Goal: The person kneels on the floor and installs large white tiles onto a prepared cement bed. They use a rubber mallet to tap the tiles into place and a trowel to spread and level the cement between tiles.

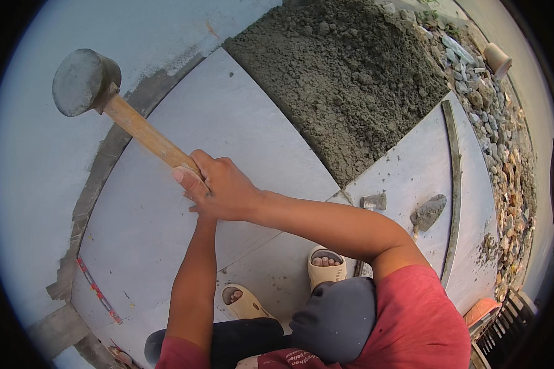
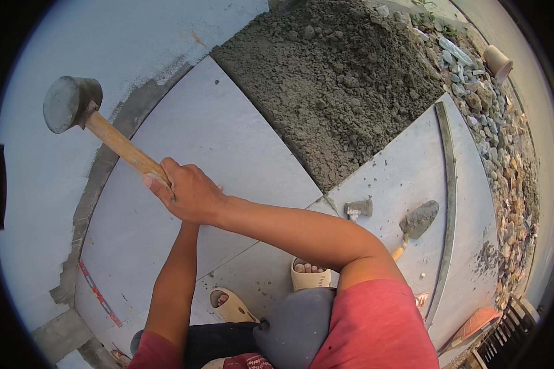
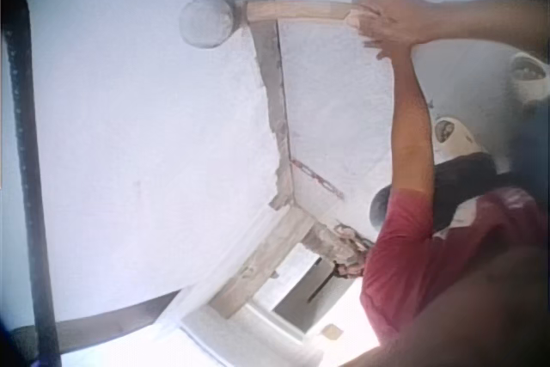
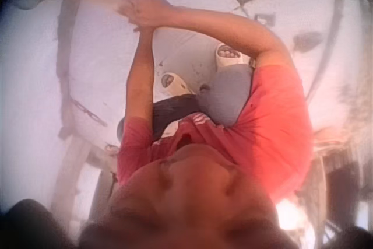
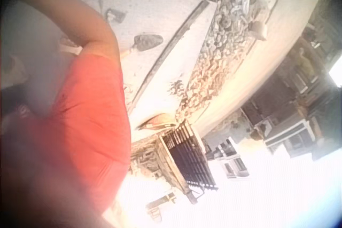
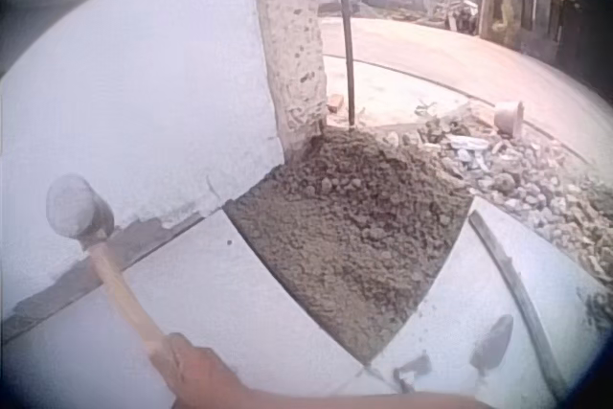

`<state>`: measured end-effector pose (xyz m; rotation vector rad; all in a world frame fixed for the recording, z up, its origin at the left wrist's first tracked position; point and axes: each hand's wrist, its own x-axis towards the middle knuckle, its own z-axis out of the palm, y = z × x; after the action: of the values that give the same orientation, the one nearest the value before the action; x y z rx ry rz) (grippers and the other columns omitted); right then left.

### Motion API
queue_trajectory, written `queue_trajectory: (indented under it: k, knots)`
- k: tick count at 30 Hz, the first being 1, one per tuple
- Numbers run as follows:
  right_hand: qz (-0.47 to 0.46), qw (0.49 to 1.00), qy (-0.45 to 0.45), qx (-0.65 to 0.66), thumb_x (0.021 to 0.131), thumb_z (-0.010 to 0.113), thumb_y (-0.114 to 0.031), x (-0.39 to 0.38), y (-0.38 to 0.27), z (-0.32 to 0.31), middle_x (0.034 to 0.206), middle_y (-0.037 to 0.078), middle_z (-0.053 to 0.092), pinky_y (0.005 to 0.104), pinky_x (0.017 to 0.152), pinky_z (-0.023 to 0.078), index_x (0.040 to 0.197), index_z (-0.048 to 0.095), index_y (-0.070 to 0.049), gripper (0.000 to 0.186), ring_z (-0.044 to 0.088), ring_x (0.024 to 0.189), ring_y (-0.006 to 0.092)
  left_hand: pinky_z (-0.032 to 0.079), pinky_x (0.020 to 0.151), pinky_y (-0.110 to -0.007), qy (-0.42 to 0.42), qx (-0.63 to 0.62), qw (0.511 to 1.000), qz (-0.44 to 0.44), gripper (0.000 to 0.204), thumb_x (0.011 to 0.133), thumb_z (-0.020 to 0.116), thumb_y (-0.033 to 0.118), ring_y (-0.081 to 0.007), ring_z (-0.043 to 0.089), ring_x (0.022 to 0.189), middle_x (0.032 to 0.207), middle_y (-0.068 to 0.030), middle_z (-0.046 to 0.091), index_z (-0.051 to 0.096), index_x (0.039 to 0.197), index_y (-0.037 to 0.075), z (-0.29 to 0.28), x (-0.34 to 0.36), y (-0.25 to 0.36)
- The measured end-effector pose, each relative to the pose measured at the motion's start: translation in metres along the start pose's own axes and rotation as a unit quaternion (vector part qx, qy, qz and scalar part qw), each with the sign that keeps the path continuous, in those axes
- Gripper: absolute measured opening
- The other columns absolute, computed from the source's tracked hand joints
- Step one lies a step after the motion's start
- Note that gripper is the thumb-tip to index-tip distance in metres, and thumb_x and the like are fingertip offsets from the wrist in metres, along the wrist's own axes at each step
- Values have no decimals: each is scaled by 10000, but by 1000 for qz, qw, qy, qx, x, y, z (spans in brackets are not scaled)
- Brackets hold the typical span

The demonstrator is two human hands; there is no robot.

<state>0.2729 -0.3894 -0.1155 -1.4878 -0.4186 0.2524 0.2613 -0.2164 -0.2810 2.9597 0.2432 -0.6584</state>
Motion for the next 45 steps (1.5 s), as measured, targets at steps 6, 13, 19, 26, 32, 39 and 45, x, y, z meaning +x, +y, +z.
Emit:
queue_trajectory:
  k: [6,13,19,26,32,39,45]
  knots:
    - [-125,987,-37,-98,1021,553,-354,80,-24,0,637,143,609,352,527,501,867,458,-40,362,656,573,251,208,1062,-770,-50,-15,979,-195,1339,682,709,760,-552,-77,1464,1638,-222,-110,-51,1590,136,-59,59,-85]
    - [144,957,-132,-213,1025,484,-458,146,119,43,737,212,654,439,631,531,1001,562,36,501,674,677,360,254,1044,-773,-99,-55,962,-250,1446,593,756,796,-572,-72,1455,1638,-217,-111,-68,1592,153,-63,63,-95]
    - [111,961,-152,-202,1034,471,-433,188,62,85,677,206,653,438,602,531,953,594,50,504,681,637,350,274,1051,-753,-146,-69,956,-245,1493,566,732,847,-572,-70,1455,1636,-223,-117,-95,1590,141,-81,55,-106]
    - [67,950,-153,-262,1014,500,-460,185,142,102,676,195,656,440,593,522,908,578,27,505,678,646,360,282,1079,-719,-168,-70,953,-243,1509,553,738,849,-555,-84,1462,1635,-217,-134,-111,1588,154,-92,60,-107]
    - [136,960,-116,-217,989,542,-401,163,133,79,766,212,684,495,691,537,985,583,19,422,682,750,405,280,1080,-720,-161,-50,955,-245,1477,583,751,815,-550,-66,1466,1639,-202,-135,-107,1586,153,-81,68,-96]
    - [100,936,-6,-339,940,600,-190,71,164,9,1030,190,606,466,818,514,1063,553,14,242,626,950,362,167,1149,-670,-65,1,985,-160,1443,651,695,819,-569,-104,1452,1600,-335,-96,-99,1570,40,-34,73,-123]
    - [28,922,32,-385,898,641,-166,3,160,-15,1060,172,576,422,865,476,1058,576,18,252,571,969,324,131,1180,-627,-69,-35,983,-168,1355,712,647,812,-585,-19,1452,1606,-333,-51,-51,1577,37,-51,52,-123]
